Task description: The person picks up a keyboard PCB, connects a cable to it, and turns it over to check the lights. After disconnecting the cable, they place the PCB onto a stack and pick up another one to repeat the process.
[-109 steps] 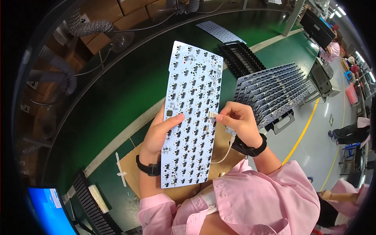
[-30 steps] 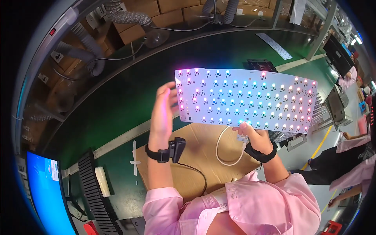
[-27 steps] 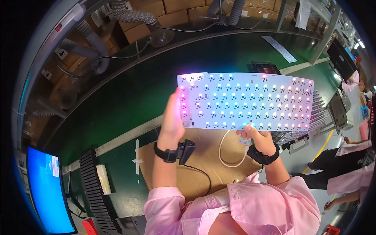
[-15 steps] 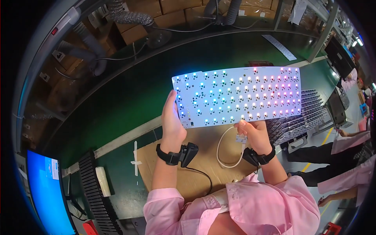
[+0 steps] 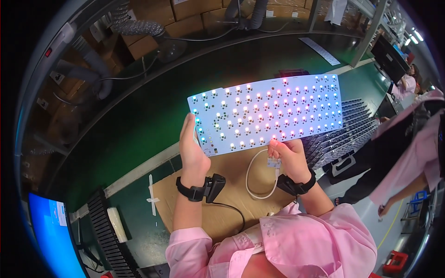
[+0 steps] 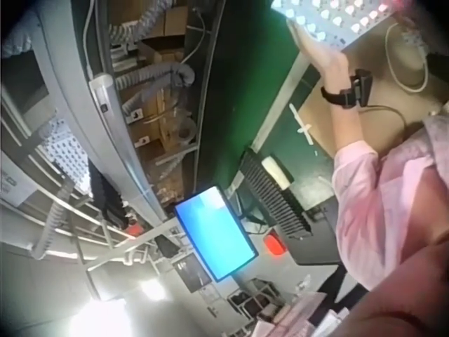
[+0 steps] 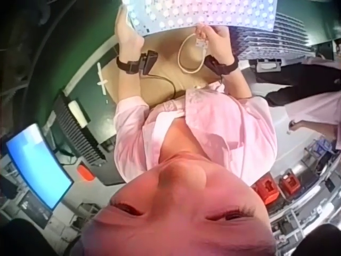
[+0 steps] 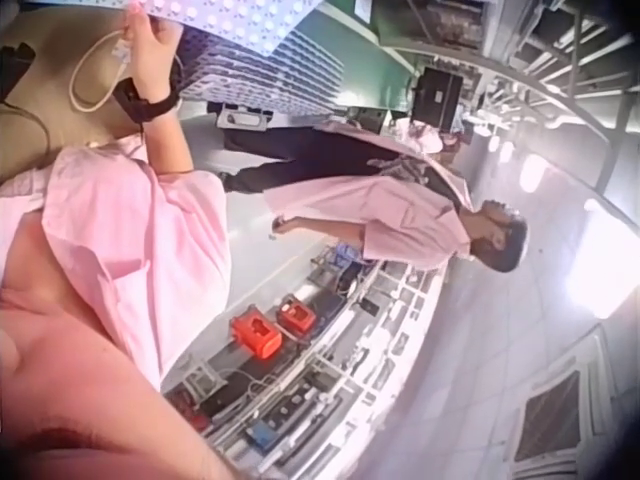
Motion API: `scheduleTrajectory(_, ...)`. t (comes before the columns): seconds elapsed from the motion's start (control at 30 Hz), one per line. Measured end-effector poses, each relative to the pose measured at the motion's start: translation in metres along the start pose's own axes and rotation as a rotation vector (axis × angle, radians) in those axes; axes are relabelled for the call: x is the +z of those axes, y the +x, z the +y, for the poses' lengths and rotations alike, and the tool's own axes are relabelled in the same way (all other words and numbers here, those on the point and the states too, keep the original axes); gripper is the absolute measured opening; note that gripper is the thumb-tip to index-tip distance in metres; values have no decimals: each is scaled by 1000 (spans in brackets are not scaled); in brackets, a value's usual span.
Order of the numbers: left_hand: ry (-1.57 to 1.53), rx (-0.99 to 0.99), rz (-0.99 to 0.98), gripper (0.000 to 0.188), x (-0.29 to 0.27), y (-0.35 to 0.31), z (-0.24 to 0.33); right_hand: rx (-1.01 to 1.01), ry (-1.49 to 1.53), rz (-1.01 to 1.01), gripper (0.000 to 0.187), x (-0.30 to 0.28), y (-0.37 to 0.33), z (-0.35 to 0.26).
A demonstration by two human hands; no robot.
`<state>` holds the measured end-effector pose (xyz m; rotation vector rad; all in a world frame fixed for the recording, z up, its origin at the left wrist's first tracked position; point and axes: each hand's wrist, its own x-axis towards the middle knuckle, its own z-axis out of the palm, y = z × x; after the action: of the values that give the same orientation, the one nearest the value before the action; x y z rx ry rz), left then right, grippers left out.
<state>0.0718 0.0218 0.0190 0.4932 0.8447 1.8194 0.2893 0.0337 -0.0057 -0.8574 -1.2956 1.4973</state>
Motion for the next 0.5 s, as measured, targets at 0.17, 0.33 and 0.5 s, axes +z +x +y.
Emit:
scheduleTrajectory(0.17,11,1,17,32,3,1,-3,6,20,-4,25,-2,0,-2)
scheduleTrajectory(0.33,-8,-18,6,33,1,2,-5,4,28,-1,25,-1,-1,-5)
scheduleTrajectory(0.5,-11,-26,6,33,2,2,-8,21,58,13,23,1,-1,-7)
